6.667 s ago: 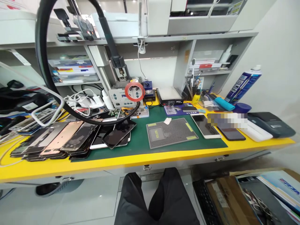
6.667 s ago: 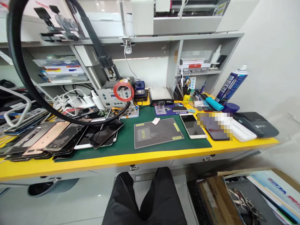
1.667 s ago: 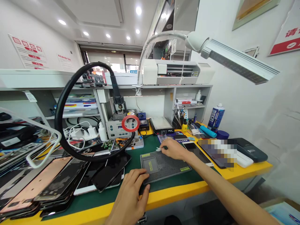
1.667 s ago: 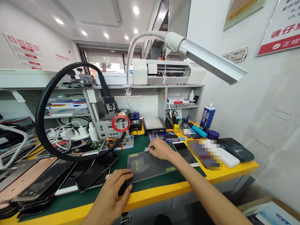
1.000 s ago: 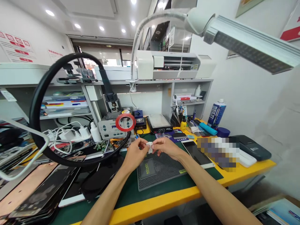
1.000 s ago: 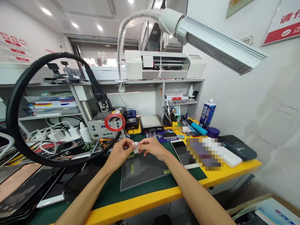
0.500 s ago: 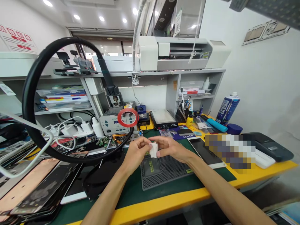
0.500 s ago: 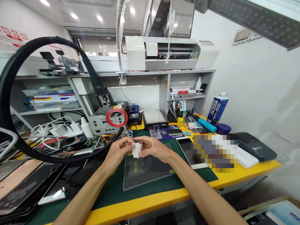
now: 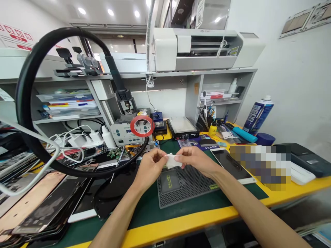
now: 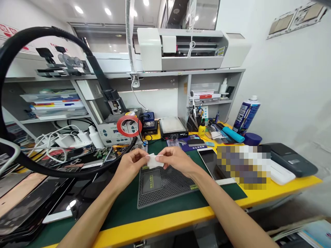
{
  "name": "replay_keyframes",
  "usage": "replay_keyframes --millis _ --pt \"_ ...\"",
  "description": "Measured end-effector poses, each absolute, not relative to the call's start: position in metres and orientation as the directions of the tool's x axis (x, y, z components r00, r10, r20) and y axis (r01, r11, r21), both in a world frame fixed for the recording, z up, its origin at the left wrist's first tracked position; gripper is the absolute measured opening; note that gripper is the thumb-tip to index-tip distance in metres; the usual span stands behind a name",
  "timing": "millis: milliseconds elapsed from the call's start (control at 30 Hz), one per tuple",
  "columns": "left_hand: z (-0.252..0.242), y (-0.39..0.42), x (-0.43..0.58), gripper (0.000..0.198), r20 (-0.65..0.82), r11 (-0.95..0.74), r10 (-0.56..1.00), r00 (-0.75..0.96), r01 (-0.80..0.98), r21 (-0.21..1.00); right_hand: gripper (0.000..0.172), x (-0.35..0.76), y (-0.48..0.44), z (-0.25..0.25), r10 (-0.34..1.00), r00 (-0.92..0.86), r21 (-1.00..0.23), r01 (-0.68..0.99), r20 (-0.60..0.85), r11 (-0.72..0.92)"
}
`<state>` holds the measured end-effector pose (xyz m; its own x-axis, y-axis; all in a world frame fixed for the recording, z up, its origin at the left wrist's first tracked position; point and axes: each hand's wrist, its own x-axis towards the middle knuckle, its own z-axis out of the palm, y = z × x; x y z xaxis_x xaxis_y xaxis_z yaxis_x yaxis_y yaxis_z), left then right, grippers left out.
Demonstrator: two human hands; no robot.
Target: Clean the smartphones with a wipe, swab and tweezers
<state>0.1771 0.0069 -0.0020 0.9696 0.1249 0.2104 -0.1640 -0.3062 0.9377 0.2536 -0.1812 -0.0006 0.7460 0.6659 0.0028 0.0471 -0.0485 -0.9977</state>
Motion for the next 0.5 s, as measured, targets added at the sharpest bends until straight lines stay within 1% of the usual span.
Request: replay_keyframes --millis 67,100,167,233,367,500 --pt "-0.0026 0.0069 0.1781 0.012 0.196 -0.272 0.12 0.973 -0.158 0.949 0.027 0.2537 -0.1806 -0.0006 0.658 0.753 -0.999 0.022 -0.014 -0.047" --pt "-0.0029 0.0069 0.1785 0.015 0.187 -0.254 0.105 0.977 -0.156 0.955 0.028 0.2535 -0.1804 -0.0001 0.658 0.752 -0.999 0.01 -0.019 -0.041" --pt "-0.0032 0.0071 0.1787 0.026 0.165 -0.235 0.057 0.985 -0.147 0.961 0.029 0.2527 -0.1808 0.0017 0.669 0.743 -0.999 -0.001 -0.024 -0.034" --pt "-0.0026 0.0071 0.178 0.03 0.138 -0.25 0.009 0.99 -0.131 0.959 0.03 0.2516 -0.1824 0.0035 0.687 0.726 -0.999 -0.002 -0.029 -0.04" --pt "0.0012 0.0072 0.1752 0.015 0.069 -0.258 -0.044 0.997 -0.078 0.963 0.029 0.2512 -0.1866 0.004 0.721 0.692 -0.999 -0.039 -0.027 0.0" --pt "0.0067 0.0097 0.1734 0.011 0.033 -0.217 -0.033 0.999 -0.039 0.975 0.027 0.2523 -0.1872 0.0025 0.703 0.71 -0.994 -0.101 -0.04 0.045"
